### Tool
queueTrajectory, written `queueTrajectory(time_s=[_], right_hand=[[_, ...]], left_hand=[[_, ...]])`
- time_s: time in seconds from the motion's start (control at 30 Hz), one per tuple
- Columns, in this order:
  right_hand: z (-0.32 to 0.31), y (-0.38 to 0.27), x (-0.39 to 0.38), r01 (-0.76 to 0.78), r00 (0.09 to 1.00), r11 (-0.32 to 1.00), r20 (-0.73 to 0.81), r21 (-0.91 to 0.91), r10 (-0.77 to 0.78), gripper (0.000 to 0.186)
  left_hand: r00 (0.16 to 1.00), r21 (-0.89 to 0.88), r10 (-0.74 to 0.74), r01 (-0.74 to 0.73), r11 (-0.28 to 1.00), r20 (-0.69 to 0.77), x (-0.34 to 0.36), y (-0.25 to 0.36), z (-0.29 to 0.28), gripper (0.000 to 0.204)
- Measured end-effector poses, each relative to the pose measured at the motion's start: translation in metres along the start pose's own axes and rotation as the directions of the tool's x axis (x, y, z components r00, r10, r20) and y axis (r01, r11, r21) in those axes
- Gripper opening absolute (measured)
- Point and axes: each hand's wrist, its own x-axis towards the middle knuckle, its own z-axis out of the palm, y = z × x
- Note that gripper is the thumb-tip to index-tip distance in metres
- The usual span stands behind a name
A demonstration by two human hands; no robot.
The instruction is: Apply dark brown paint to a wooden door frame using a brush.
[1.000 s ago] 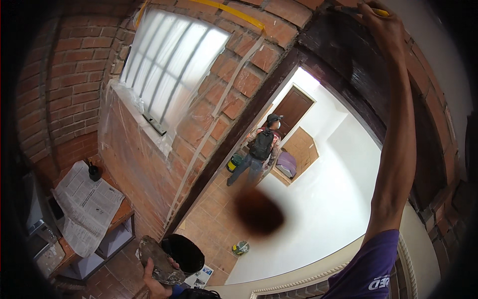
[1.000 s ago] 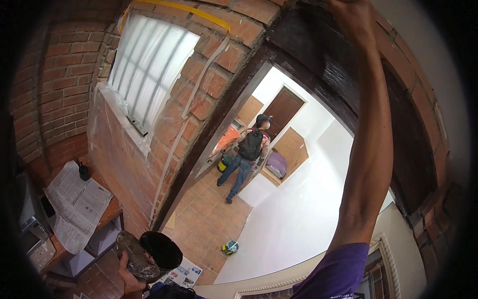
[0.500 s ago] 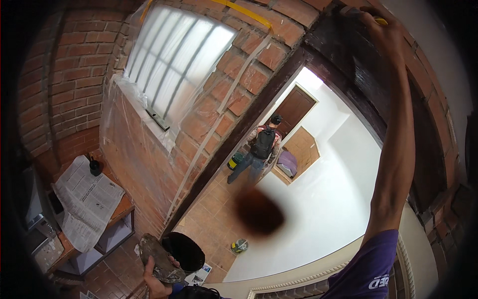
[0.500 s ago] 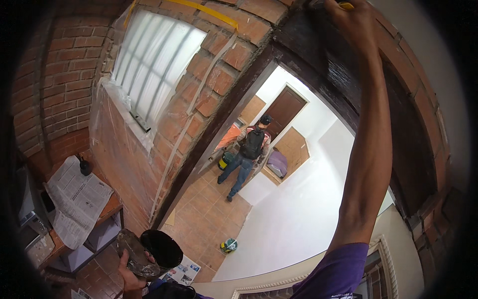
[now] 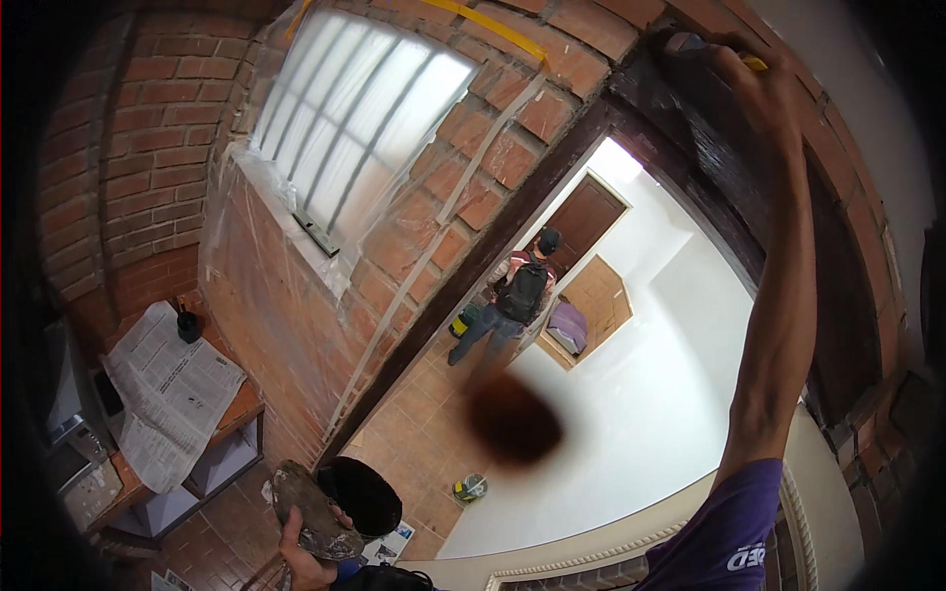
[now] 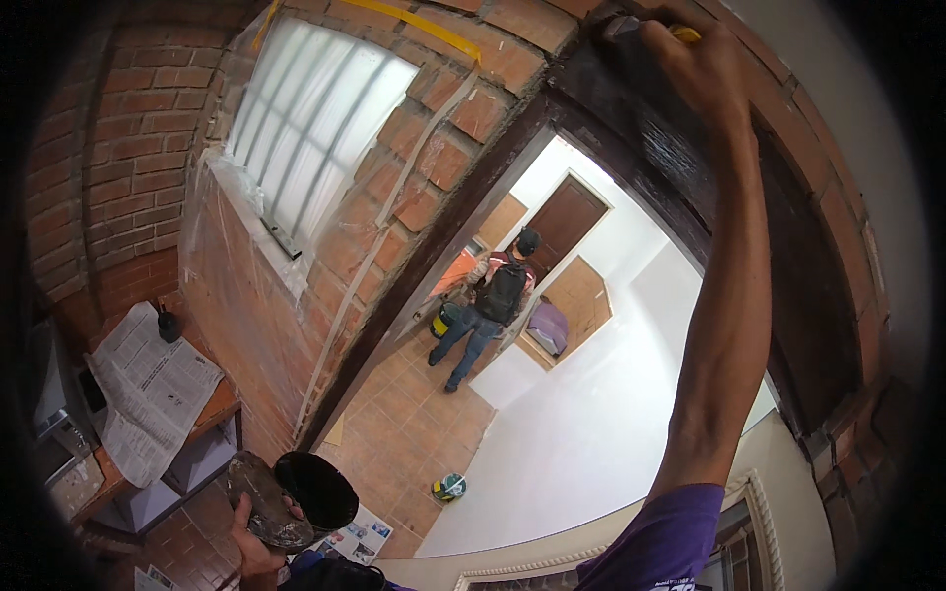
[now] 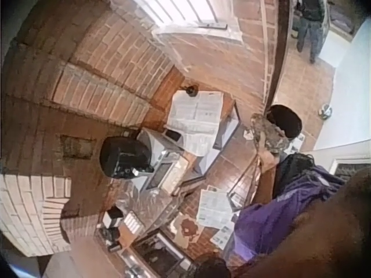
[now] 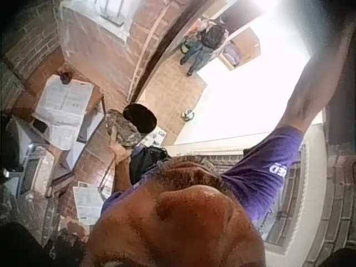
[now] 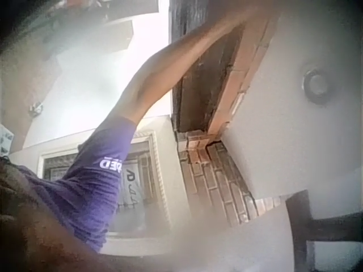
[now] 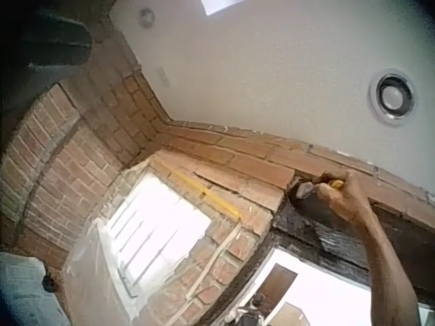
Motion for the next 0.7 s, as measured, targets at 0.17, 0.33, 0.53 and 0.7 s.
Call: queueTrajectory(time_s=[0.17, 0.33, 0.53, 0.7], right_hand=[[0.005, 0.006, 0.004, -0.059, 0.998, 0.998, -0.024, -0.011, 0.059, 0.024], [-0.001, 0.002, 0.001, -0.1, 0.994, 0.995, 0.042, -0.027, 0.101, 0.025], [-0.003, 0.023, 0.011, 0.039, 0.999, 0.998, -0.002, -0.053, -0.039, 0.025], [-0.003, 0.014, -0.005, -0.03, 0.996, 1.0, -0.085, -0.002, 0.03, 0.027]], left_hand=[[1.0, 0.015, 0.003, -0.003, 1.0, -0.004, 0.001, -0.002, -0.005, 0.049], [1.0, 0.008, -0.011, 0.011, 1.0, -0.012, 0.0, -0.002, -0.007, 0.049], [1.0, -0.012, -0.022, 0.022, 1.0, 0.007, 0.001, -0.003, -0.01, 0.048], [0.999, -0.043, -0.038, 0.038, 0.998, -0.004, 0.001, -0.002, -0.007, 0.047]])
